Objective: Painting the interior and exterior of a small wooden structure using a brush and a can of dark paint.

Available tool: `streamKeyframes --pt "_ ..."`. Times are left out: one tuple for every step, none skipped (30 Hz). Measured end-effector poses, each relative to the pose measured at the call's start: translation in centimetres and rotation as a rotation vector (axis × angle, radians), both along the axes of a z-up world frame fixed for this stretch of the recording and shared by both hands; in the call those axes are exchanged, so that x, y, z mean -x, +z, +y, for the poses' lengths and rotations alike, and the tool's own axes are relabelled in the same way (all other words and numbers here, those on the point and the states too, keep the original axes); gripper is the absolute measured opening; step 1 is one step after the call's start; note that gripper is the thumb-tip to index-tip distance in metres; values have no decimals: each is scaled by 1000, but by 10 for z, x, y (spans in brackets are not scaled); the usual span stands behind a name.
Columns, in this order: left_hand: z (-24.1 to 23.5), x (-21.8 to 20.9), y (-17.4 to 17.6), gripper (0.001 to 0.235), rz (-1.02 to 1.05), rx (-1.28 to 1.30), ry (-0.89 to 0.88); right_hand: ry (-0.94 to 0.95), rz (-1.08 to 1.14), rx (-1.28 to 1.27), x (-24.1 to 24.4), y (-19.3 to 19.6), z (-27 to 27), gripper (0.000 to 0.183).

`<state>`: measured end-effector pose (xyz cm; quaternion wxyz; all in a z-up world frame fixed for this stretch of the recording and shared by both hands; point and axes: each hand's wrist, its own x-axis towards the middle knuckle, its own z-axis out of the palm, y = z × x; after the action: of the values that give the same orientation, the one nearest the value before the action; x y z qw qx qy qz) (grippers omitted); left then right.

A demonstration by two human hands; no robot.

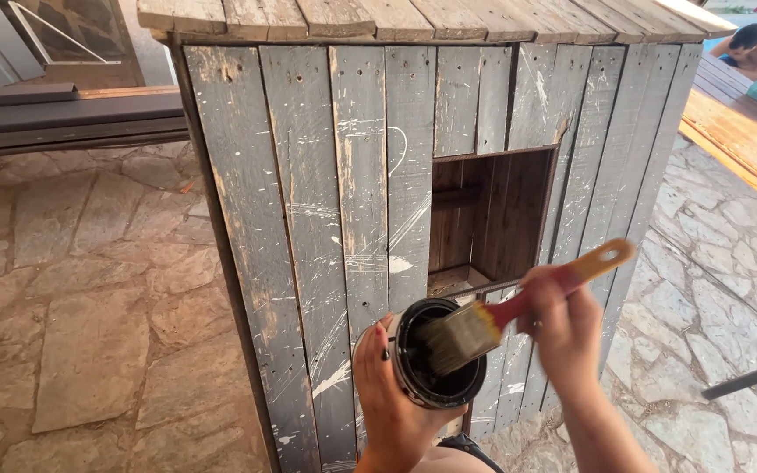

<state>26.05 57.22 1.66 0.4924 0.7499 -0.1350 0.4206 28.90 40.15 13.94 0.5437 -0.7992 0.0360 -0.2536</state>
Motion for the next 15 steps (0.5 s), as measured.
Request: streamKeyframes --pt "-1 2 -3 124 1 3 2 2 1 3 -5 -4 -5 29" --pt "-2 4 -6 129 53 27 25 5 3 -215 -9 -7 -11 26" --pt "-3 6 -9 136 106 51 48 5 6 -433 -13 -11 -16 25" --pt "-3 7 -8 136 107 55 54 11 9 -430 -14 -11 -16 25" --pt "-4 9 -7 135 127 75 71 -47 83 -540 -14 -12 -15 24" --pt "-5 11 -6 134 148 97 89 -106 161 -648 -14 -13 -14 22" --pt "-4 13 -1 134 151 101 96 -100 166 -643 -15 -17 -14 22" --pt "-2 15 5 134 115 102 65 -181 264 -684 -18 -22 -12 19" --pt "0 16 11 134 79 104 33 -260 363 -723 -20 -26 -11 20" --pt "-1 18 7 134 79 105 40 -254 365 -720 -23 -37 -16 20" --pt "-2 19 4 136 90 96 28 -248 374 -857 -27 -48 -21 14" --pt "-4 20 0 138 101 87 15 -242 383 -993 -31 -59 -27 9" --pt "-5 19 -3 138 100 89 22 -236 386 -990 -32 -56 -23 9" --pt "-7 20 -7 140 108 79 36 -292 423 -970 -31 -54 -20 12" --pt "-10 19 -11 141 117 69 50 -348 460 -948 -31 -51 -17 15"
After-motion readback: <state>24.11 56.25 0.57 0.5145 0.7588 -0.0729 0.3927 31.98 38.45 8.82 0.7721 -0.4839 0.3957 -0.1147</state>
